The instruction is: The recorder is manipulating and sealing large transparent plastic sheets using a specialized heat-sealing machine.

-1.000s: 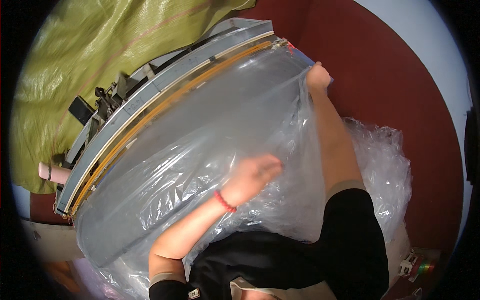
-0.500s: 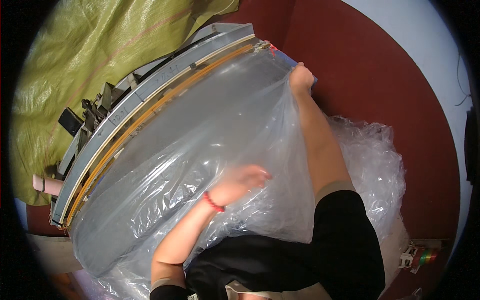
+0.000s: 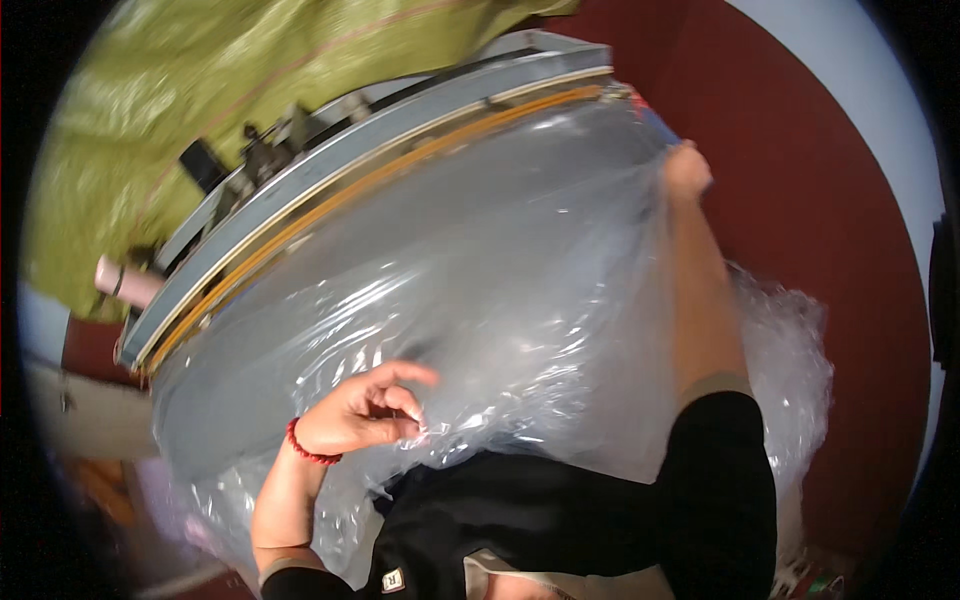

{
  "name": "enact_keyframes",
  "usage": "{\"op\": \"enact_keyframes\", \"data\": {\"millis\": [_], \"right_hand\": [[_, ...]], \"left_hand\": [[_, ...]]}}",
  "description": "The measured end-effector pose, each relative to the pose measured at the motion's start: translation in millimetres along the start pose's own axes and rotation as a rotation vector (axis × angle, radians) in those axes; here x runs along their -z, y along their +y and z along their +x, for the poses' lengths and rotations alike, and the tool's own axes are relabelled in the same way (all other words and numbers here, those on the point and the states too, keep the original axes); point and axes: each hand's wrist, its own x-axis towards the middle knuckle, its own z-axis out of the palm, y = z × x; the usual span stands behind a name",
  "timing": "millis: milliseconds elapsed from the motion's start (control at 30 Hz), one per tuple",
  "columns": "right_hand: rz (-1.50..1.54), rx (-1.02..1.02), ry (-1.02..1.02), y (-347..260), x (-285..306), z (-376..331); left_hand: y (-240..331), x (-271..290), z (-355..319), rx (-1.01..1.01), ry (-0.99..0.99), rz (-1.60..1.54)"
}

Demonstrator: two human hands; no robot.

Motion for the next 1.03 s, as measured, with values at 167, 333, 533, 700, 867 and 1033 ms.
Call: {"op": "enact_keyframes", "data": {"millis": [167, 333, 533, 700, 867, 1033], "right_hand": [[0.043, -0.054, -0.097, -1.7, 14.6, 0.6], [0.041, 0.002, -0.079, -16.1, 13.6, -3.1], [0.044, 0.01, -0.122, 6.4, 6.4, 0.8], [0.052, 0.023, -0.149, -2.7, 1.3, 0.8], [0.016, 0.002, -0.143, -1.1, 0.5, -0.5], [0.057, -0.013, -0.194, -12.2, 16.4, 3.5]], "left_hand": [[-42.7, 0.3, -53.5, -0.402, 0.821, -0.393], [-79.6, -49.1, -62.5, 0.191, 0.673, 0.433], [-45.8, 20.1, -191.4, 0.094, 1.291, 1.234], [9.0, 71.5, -330.8, 0.037, 1.691, 0.537], [-25.1, 35.5, -240.1, 0.018, 1.196, 1.543], [-110.5, 74.5, -190.3, 0.444, 0.962, 1.449]]}}
